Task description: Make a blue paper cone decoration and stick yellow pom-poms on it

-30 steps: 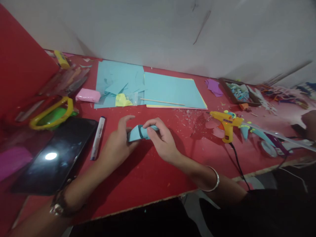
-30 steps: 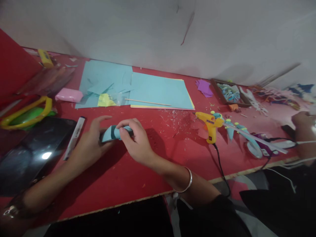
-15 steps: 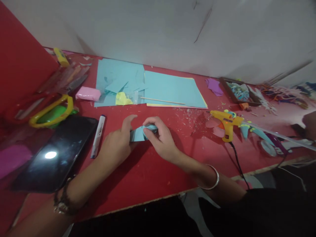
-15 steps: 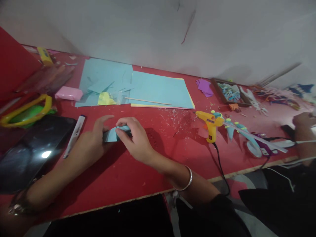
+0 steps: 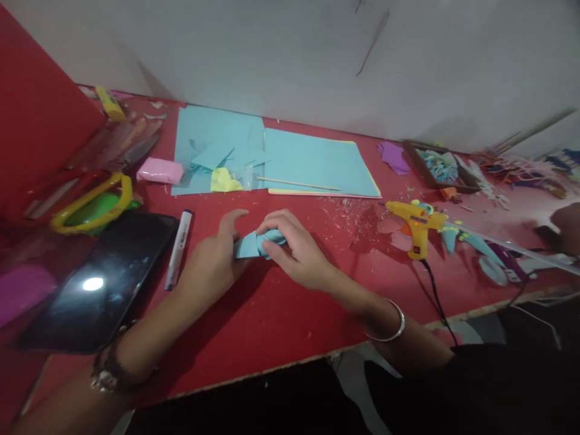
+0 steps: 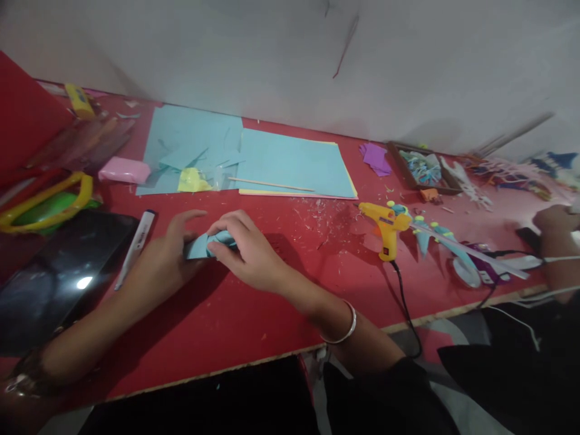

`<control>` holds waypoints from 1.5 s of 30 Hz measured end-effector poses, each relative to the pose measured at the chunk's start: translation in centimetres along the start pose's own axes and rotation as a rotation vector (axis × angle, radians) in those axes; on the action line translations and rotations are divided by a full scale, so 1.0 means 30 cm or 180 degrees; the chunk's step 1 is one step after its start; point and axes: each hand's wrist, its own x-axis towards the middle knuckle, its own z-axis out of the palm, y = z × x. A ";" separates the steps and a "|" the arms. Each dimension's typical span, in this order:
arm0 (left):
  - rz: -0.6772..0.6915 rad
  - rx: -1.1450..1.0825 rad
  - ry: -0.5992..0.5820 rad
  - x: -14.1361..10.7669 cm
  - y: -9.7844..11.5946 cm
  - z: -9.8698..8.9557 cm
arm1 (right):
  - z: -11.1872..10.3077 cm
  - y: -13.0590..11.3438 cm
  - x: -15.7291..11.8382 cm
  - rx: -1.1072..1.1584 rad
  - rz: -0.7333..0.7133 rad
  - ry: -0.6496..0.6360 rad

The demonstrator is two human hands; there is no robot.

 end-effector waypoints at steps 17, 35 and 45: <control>0.0159 0.1035 0.0319 0.013 -0.045 -0.004 | 0.007 0.049 0.014 0.2480 0.1616 0.0865; 0.1300 -0.0253 0.0556 0.007 -0.009 0.000 | 0.047 0.011 0.007 0.3044 0.2076 0.0708; 0.1232 -0.0589 0.0617 -0.019 0.021 -0.025 | 0.062 -0.004 -0.007 0.2892 0.1866 0.0433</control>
